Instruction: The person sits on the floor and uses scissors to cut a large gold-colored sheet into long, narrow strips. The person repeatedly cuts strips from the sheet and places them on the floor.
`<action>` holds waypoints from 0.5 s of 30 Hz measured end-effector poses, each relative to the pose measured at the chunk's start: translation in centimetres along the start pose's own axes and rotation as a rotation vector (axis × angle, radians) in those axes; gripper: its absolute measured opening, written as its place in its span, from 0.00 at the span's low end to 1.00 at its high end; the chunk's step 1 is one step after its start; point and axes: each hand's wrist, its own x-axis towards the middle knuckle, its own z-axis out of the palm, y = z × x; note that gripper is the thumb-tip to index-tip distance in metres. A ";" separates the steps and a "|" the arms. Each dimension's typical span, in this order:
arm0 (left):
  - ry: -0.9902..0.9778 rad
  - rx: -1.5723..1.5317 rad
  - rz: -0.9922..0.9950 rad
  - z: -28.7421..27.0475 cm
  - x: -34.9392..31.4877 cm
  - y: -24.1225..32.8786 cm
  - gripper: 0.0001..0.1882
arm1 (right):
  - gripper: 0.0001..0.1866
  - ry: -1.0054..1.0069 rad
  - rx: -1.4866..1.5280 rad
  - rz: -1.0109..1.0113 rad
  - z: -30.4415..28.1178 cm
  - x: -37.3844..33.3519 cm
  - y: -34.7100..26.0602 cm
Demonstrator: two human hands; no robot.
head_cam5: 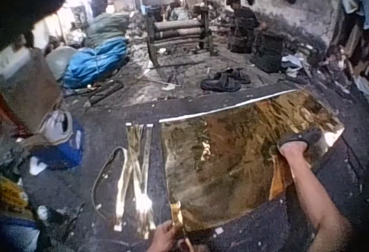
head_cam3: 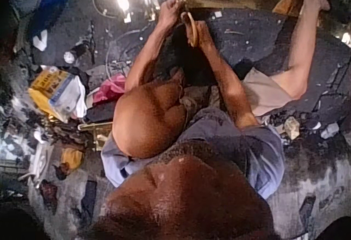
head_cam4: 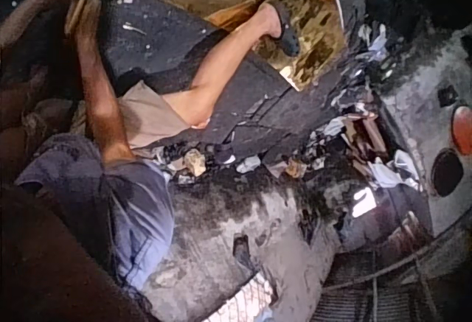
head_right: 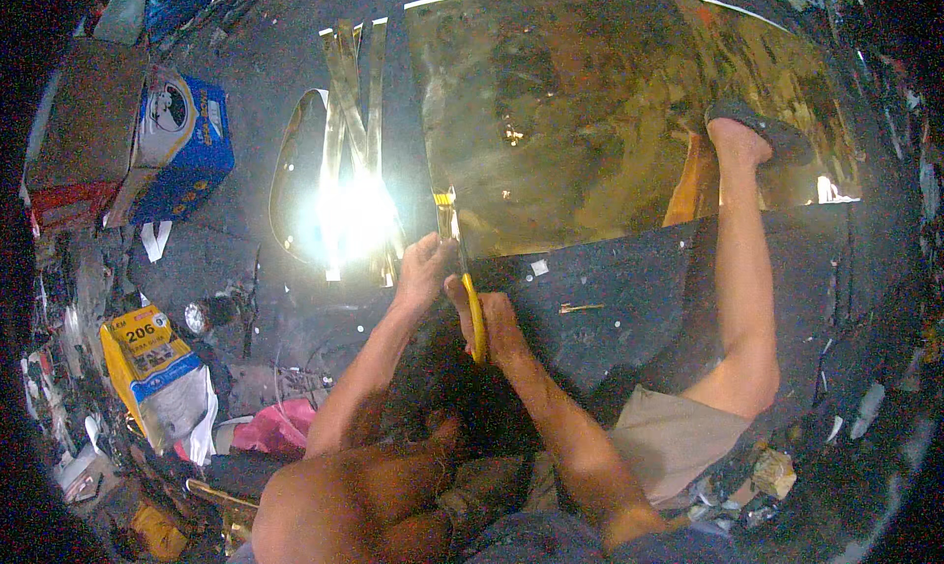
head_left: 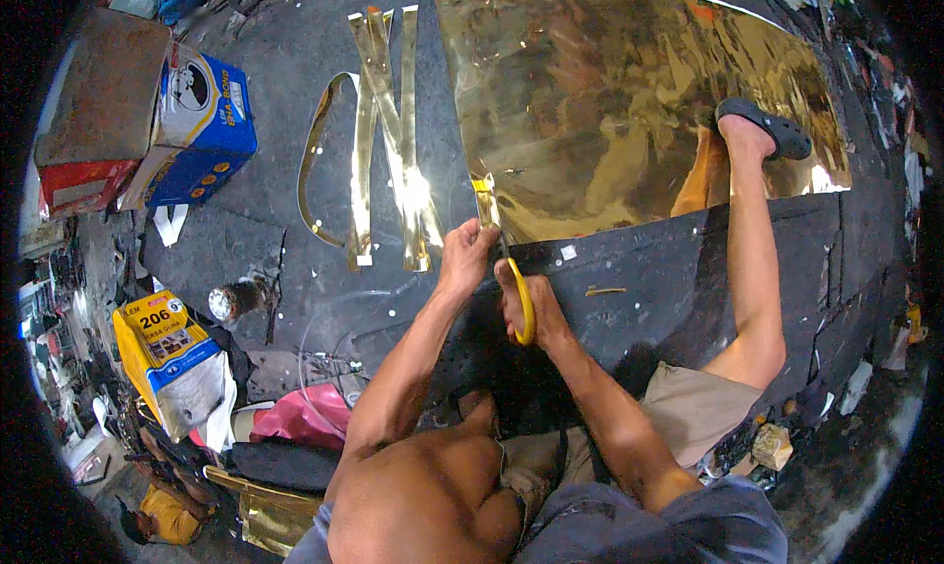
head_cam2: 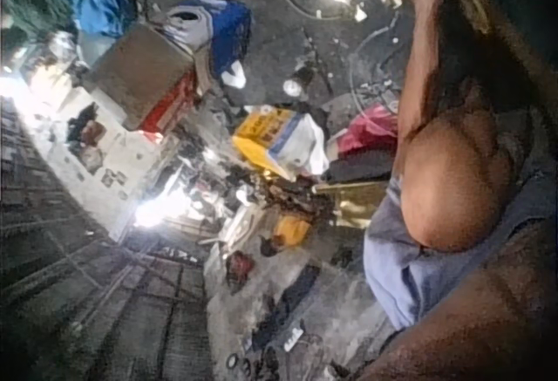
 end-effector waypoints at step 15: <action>-0.012 0.006 -0.010 -1.6 -2.8 5.5 0.11 | 0.35 0.109 -0.339 -0.540 -2.9 11.8 -11.4</action>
